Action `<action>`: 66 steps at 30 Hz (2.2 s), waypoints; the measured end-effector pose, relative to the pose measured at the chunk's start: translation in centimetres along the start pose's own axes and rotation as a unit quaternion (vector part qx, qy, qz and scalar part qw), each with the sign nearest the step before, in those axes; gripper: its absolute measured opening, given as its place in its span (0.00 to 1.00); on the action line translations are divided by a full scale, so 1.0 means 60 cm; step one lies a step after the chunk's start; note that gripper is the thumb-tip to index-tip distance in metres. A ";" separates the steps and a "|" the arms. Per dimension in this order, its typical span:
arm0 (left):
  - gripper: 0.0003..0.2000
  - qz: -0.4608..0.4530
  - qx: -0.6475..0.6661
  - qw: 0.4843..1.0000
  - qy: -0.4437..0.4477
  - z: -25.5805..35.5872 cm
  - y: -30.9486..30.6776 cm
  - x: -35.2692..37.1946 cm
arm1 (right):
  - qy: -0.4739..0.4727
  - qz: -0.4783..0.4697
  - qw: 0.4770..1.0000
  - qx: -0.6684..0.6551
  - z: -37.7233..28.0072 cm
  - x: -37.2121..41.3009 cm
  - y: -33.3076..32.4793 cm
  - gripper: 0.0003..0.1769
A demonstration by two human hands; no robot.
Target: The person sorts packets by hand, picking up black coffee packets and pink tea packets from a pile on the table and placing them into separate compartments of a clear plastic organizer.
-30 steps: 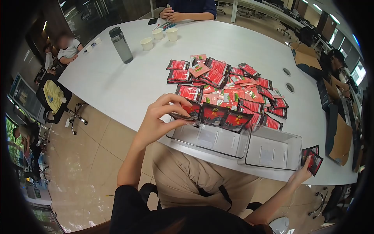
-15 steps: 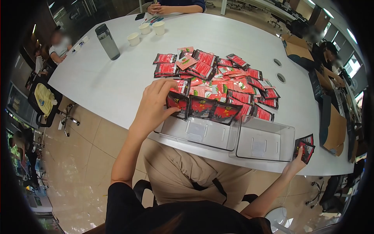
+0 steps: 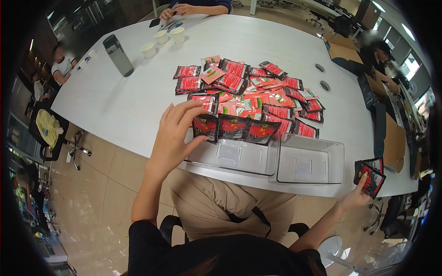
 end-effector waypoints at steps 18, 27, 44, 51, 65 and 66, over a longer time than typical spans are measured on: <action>0.21 0.117 0.509 0.841 -0.141 0.096 0.093 0.069 | 0.261 -0.572 0.777 -0.027 -0.106 0.378 0.259 0.11; 0.19 0.283 0.339 0.877 -0.189 -0.004 -0.013 0.152 | 0.226 -0.512 0.827 0.043 -0.098 0.316 0.248 0.24; 0.28 0.336 0.333 0.859 -0.196 -0.025 -0.036 0.146 | 0.004 -0.463 0.879 0.114 -0.165 0.285 0.265 0.20; 0.27 0.328 0.292 0.880 -0.179 -0.024 -0.042 0.147 | -0.259 -0.497 0.808 0.181 -0.226 0.334 0.303 0.23; 0.17 0.003 0.091 0.985 0.146 0.069 0.030 -0.019 | -0.448 -0.479 0.705 0.270 -0.194 0.392 0.357 0.24; 0.17 -0.002 0.066 0.985 0.162 0.068 0.048 -0.022 | -0.442 -0.480 0.708 0.270 -0.192 0.388 0.357 0.26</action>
Point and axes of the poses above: each hand's wrist, its own x-axis away from the middle knuckle, its own y-axis out of the palm, z = x × y, the point moved 8 cm from there along -x, towards the middle knuckle, and after that the axes turned 15 degrees about y, right-handed, at the moved point
